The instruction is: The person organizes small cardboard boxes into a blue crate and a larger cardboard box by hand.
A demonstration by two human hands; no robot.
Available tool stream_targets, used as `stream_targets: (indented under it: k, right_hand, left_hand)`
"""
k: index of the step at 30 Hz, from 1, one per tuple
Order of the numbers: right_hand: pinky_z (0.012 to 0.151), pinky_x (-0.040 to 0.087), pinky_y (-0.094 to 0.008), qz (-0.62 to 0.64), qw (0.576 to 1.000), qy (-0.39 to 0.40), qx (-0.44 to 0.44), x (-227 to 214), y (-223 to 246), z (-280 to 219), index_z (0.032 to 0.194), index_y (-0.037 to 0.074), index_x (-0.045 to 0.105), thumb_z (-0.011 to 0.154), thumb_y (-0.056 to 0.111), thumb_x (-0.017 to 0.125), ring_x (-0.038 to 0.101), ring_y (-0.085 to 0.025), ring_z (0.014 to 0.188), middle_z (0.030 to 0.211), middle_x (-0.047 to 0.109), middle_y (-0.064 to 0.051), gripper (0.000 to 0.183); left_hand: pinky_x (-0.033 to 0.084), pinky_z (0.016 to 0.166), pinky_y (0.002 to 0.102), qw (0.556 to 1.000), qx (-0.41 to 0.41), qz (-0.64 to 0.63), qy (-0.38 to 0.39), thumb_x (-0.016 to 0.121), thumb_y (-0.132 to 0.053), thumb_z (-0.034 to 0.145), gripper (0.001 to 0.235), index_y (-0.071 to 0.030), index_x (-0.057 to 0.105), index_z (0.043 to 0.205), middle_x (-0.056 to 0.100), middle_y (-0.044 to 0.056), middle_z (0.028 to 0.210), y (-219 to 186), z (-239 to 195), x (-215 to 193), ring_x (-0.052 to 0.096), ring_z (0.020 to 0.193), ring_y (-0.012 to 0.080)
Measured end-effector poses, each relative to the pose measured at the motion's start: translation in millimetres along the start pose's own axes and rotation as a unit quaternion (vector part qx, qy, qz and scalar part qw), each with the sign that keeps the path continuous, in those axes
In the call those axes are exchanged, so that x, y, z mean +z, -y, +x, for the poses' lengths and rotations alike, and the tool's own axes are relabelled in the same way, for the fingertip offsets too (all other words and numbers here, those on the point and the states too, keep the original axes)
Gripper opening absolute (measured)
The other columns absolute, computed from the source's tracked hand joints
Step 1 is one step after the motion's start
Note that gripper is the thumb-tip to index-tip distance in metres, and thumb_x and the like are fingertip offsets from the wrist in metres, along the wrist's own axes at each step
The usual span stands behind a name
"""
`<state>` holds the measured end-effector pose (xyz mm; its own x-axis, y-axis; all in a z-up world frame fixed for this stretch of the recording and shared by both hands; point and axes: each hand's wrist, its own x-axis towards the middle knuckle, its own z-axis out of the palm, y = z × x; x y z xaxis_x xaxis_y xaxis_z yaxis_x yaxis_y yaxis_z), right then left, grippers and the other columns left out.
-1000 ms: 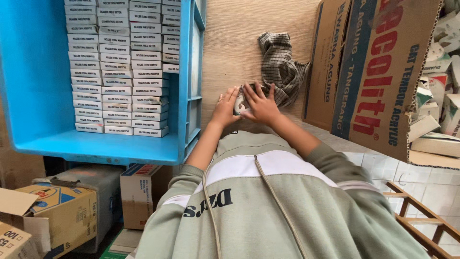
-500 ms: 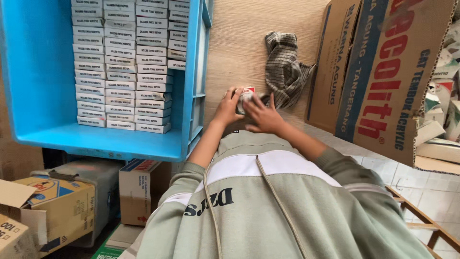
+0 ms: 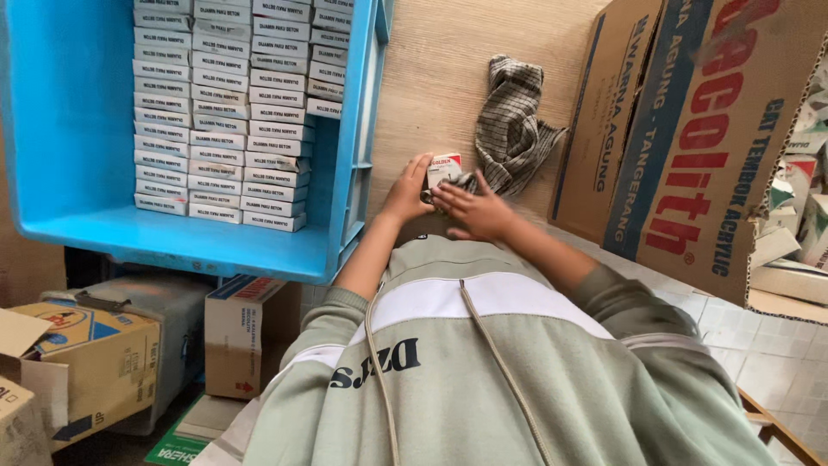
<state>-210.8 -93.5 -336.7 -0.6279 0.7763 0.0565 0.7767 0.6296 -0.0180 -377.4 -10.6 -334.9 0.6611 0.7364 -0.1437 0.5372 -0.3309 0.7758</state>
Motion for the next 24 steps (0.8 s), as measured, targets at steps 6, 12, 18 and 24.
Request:
stream_targets:
  k: [6,12,18,24]
  right_hand:
    - [0.111,-0.001,-0.068,-0.017,0.993,-0.006,0.119,-1.2,-12.5,39.3,0.148,0.015,0.04,0.09,0.07,0.034,0.026,-0.02,0.147,0.156,0.037,-0.005,0.08]
    - [0.109,0.006,-0.071,-0.013,0.999,-0.017,0.045,-2.1,9.1,2.9,0.14,0.02,0.047,0.087,0.061,0.04,0.031,-0.018,0.145,0.153,0.041,-0.001,0.067]
    - [0.102,0.008,-0.078,-0.023,0.99,-0.035,0.133,-9.5,3.6,40.4,0.139,0.019,0.052,0.089,0.064,0.042,0.031,-0.029,0.143,0.153,0.041,0.001,0.067]
    - [0.108,0.007,-0.072,0.005,1.0,-0.013,0.028,1.1,16.8,-5.2,0.146,0.022,0.04,0.089,0.056,0.041,0.025,-0.019,0.147,0.158,0.033,0.002,0.067]
  left_hand:
    - [0.033,0.117,0.046,0.999,0.014,-0.028,-0.006,0.088,-0.016,0.051,0.109,-0.006,0.035,0.146,0.039,0.021,0.145,-4.5,-1.5,-7.5,0.039,0.136,0.0404]
    - [0.032,0.118,0.045,0.999,0.001,-0.044,-0.004,0.085,-0.012,0.049,0.108,-0.009,0.036,0.146,0.04,0.019,0.144,-0.3,-2.8,-4.8,0.039,0.137,0.0374]
    - [0.034,0.116,0.044,0.998,0.003,-0.047,-0.029,0.085,-0.01,0.047,0.111,-0.007,0.035,0.146,0.041,0.021,0.142,-3.3,-2.1,-6.5,0.039,0.136,0.0382]
    - [0.032,0.117,0.042,0.999,0.006,-0.034,-0.011,0.084,-0.011,0.047,0.111,-0.009,0.035,0.146,0.04,0.019,0.144,-0.2,-3.1,-3.0,0.039,0.137,0.0362]
